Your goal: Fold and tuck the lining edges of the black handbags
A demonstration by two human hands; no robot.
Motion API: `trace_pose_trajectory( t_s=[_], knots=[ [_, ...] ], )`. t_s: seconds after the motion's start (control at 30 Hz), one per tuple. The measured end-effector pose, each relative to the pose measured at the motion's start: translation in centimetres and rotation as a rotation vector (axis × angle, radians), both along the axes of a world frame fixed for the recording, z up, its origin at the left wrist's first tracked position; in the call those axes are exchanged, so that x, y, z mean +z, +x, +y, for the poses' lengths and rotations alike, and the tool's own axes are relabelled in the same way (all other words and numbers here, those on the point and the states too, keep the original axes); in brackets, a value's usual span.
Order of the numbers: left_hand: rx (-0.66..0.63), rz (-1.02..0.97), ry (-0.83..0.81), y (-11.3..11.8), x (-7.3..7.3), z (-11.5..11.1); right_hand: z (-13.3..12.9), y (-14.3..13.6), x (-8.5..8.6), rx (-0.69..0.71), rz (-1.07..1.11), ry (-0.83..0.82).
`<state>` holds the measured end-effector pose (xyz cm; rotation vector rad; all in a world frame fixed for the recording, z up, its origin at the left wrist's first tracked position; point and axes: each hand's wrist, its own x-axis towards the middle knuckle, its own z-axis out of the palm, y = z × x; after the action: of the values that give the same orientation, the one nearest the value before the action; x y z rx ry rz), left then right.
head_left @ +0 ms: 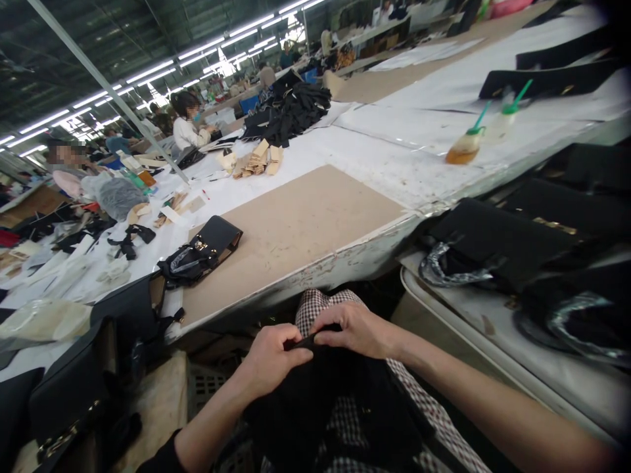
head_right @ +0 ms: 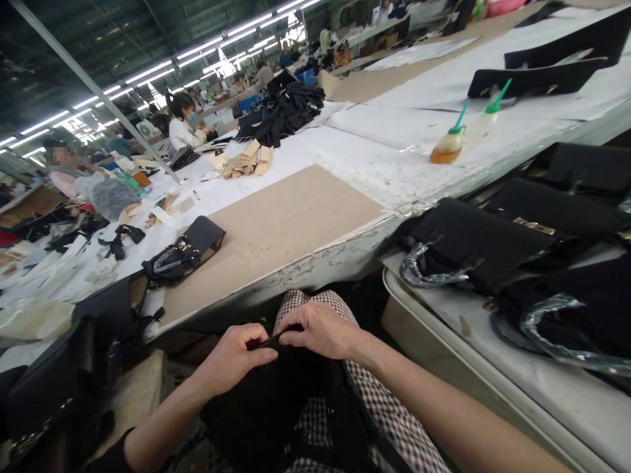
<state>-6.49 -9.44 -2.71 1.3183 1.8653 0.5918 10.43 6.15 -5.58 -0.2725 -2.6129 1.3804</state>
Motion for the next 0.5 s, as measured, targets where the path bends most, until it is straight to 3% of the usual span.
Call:
trace_pose_trajectory(
  t_s=[0.23, 0.37, 0.5],
  knots=[
    [-0.167, 0.109, 0.033, -0.6, 0.3, -0.2, 0.2, 0.0, -0.4, -0.031, -0.019, 0.041],
    [-0.053, 0.097, -0.048, -1.6, 0.7, -3.0, 0.3, 0.0, -0.5, -0.022, -0.036, 0.016],
    [0.001, 0.001, -0.131, -2.3, 2.3, -5.5, 0.3, -0.4, -0.4, -0.023, -0.034, 0.010]
  ],
)
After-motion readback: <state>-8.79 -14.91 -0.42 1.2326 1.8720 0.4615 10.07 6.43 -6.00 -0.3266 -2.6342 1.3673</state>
